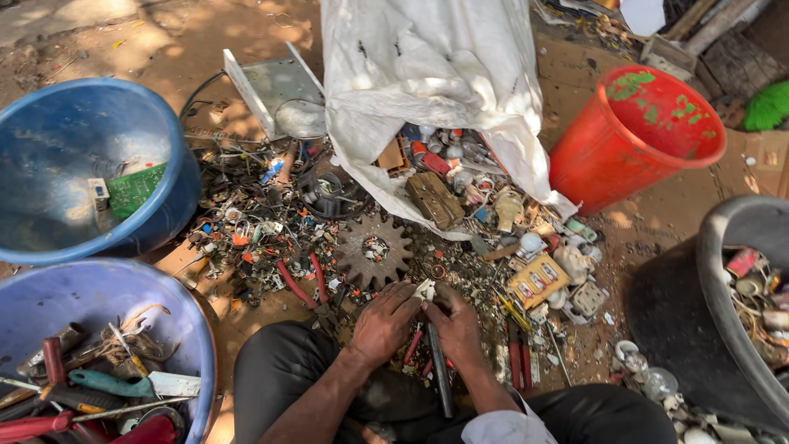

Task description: The person sits on the ground and uses a hammer and pliers to break apart and dismantle various small electronic components and scrap items. They repeatedly strike objects to separate parts and occasionally use pliers to pull or adjust pieces.

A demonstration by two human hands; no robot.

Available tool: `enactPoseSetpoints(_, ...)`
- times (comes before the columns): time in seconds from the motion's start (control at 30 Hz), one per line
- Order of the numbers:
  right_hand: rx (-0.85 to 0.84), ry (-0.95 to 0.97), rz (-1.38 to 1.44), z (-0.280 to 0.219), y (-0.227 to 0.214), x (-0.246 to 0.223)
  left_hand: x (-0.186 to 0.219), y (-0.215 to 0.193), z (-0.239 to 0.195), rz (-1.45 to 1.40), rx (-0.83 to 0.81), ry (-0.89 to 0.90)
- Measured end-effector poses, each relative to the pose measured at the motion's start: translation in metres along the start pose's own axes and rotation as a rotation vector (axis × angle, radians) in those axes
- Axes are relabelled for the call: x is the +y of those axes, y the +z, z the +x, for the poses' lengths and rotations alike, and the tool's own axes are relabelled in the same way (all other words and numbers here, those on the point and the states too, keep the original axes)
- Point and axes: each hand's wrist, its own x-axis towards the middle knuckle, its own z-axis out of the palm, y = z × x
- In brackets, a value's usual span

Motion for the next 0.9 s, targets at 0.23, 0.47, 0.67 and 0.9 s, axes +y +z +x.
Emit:
enactPoseSetpoints(0.23, -0.06, 0.375, 0.658, -0.006, -0.008, 0.021, 0.005, 0.001, -0.006, 0.065, -0.123, 0.101)
enactPoseSetpoints(0.47, -0.127, 0.455, 0.683, -0.014, -0.014, -0.016, 0.005, 0.003, -0.011, 0.081, -0.147, 0.044)
enactPoseSetpoints(0.67, -0.109, 0.455, 1.034, -0.011, -0.011, -0.003, 0.005, 0.018, -0.018, -0.202, -0.004, -0.279)
enactPoseSetpoints(0.9, -0.073, 0.322, -0.166, -0.007, -0.012, -0.007, 0.002, 0.011, -0.013, -0.196, 0.038, -0.252)
